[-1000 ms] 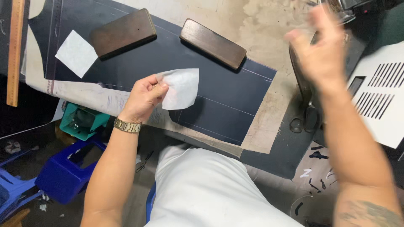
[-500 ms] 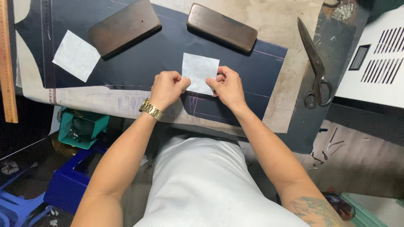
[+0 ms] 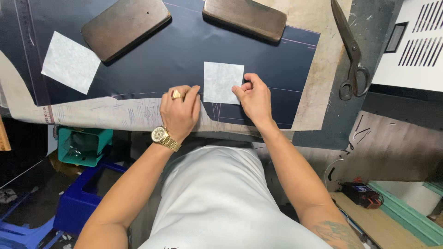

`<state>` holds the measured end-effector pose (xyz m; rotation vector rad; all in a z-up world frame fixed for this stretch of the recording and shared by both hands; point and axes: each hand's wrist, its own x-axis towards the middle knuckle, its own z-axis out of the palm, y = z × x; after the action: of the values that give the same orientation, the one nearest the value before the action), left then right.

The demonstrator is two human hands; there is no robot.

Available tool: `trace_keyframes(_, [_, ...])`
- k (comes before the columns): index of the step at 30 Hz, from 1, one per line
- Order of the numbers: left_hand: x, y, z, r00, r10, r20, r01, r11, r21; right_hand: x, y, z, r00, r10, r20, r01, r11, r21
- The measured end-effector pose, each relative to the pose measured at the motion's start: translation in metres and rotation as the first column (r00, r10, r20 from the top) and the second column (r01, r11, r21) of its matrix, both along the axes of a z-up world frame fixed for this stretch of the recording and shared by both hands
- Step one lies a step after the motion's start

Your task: The person positions white fabric patches onto a dark garment piece, presses them with an iron, and uses wooden blocks as weights.

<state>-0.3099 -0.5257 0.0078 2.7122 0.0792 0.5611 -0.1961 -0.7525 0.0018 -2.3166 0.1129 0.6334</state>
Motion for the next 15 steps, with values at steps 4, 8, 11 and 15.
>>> trace_keyframes(4, [-0.026, -0.013, -0.017, 0.980, -0.130, -0.154, 0.125, 0.991, -0.041, 0.000, 0.006, 0.009, 1.000, 0.002, 0.030, -0.003, 1.000, 0.031])
trace_keyframes(8, [-0.036, -0.021, -0.025, 0.948, -0.162, -0.275, 0.155, 0.987, -0.048, 0.000, 0.004, 0.011, 1.000, 0.005, 0.016, -0.005, 0.999, 0.044])
trace_keyframes(11, [-0.037, -0.023, -0.027, 0.949, -0.146, -0.278, 0.148, 0.989, -0.015, 0.005, -0.004, 0.014, 0.999, 0.011, 0.039, -0.014, 0.997, 0.079])
trace_keyframes(15, [-0.037, -0.024, -0.034, 0.963, -0.121, -0.242, 0.128, 0.992, 0.012, 0.063, -0.045, 0.020, 0.933, 0.061, 0.354, -0.113, 0.986, 0.126])
